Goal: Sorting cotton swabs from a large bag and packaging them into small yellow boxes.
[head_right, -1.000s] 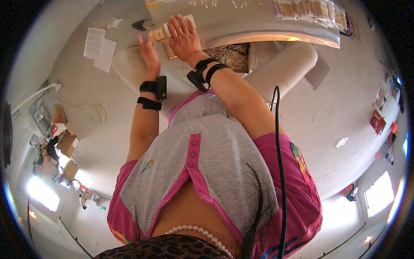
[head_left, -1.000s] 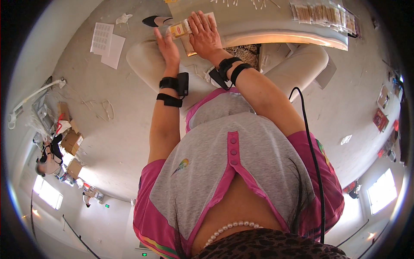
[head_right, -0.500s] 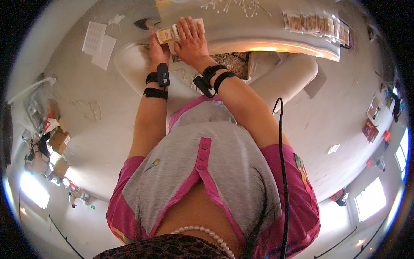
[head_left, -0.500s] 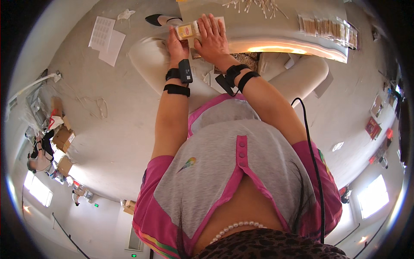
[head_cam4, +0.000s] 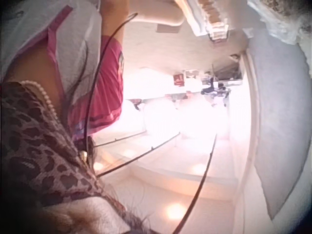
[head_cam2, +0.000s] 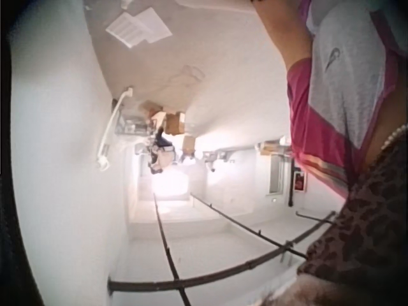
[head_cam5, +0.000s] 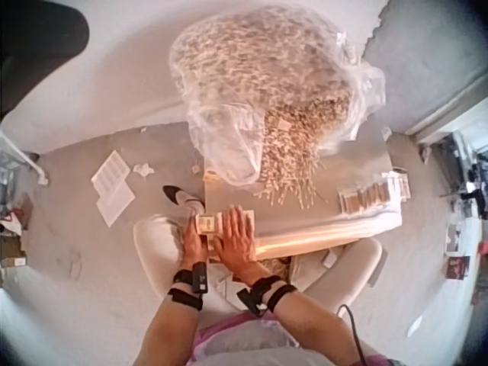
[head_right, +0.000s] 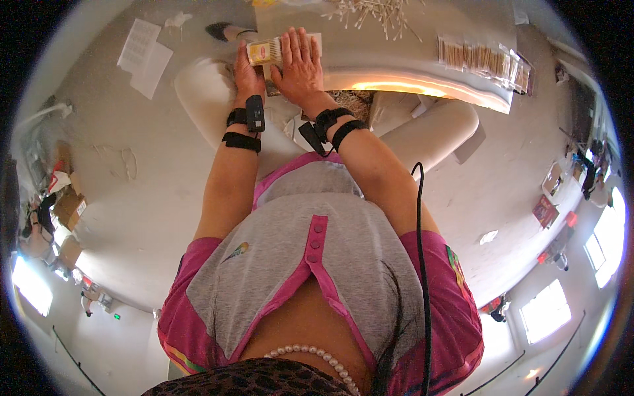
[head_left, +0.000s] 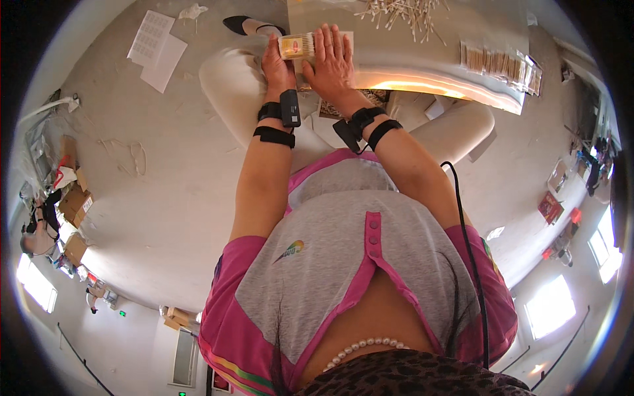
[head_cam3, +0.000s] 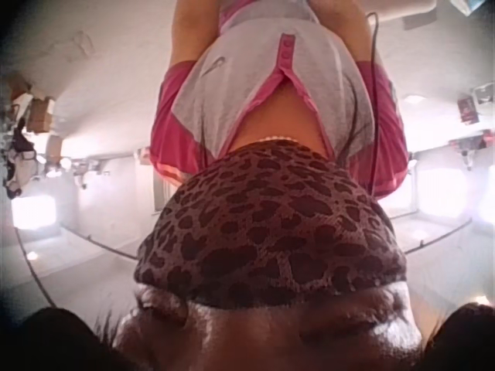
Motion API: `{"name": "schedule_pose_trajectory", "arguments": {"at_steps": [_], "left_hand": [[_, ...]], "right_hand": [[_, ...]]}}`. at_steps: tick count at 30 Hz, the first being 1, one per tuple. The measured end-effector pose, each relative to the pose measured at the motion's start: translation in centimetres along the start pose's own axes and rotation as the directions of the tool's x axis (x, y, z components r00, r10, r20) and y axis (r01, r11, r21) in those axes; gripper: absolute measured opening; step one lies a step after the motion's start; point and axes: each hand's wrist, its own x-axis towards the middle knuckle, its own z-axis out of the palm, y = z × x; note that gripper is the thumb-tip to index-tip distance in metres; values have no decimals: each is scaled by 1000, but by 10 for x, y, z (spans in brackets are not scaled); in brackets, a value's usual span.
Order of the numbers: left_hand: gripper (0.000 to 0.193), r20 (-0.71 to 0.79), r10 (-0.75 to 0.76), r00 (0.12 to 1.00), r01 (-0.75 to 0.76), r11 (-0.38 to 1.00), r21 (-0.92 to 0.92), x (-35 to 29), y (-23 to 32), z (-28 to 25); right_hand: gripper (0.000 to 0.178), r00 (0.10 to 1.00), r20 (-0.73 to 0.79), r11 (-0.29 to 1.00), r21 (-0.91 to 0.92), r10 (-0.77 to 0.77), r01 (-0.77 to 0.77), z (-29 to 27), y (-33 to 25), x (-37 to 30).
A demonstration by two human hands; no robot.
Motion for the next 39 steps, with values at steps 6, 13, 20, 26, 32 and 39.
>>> {"name": "schedule_pose_trajectory", "arguments": {"at_steps": [6, 13, 20, 26, 32, 39], "left_hand": [[36, 44, 36, 998, -35, 999, -27, 6, -2, 0], [35, 9, 48, 999, -49, 998, 37, 1, 3, 2], [26, 28, 49, 998, -49, 999, -6, -6, 11, 13], [27, -81, 70, 994, -67, 997, 46, -13, 14, 19], [27, -71, 35, 997, -34, 999, 12, -14, 16, 17], [28, -37, 37, 999, -36, 999, 30, -9, 15, 11]], "right_hand": [[80, 998, -60, 998, 58, -9, 13, 7, -2, 2], [81, 998, -59, 998, 60, 9, -5, 11, -8, 4], [80, 999, -50, 997, 73, -21, 24, 8, -18, 4], [83, 999, -51, 994, 110, 8, -2, -9, 14, -3], [90, 996, 20, 993, -80, -86, 88, -21, 33, -2], [95, 990, 135, 966, -250, -36, 69, -12, 19, 4]]}}
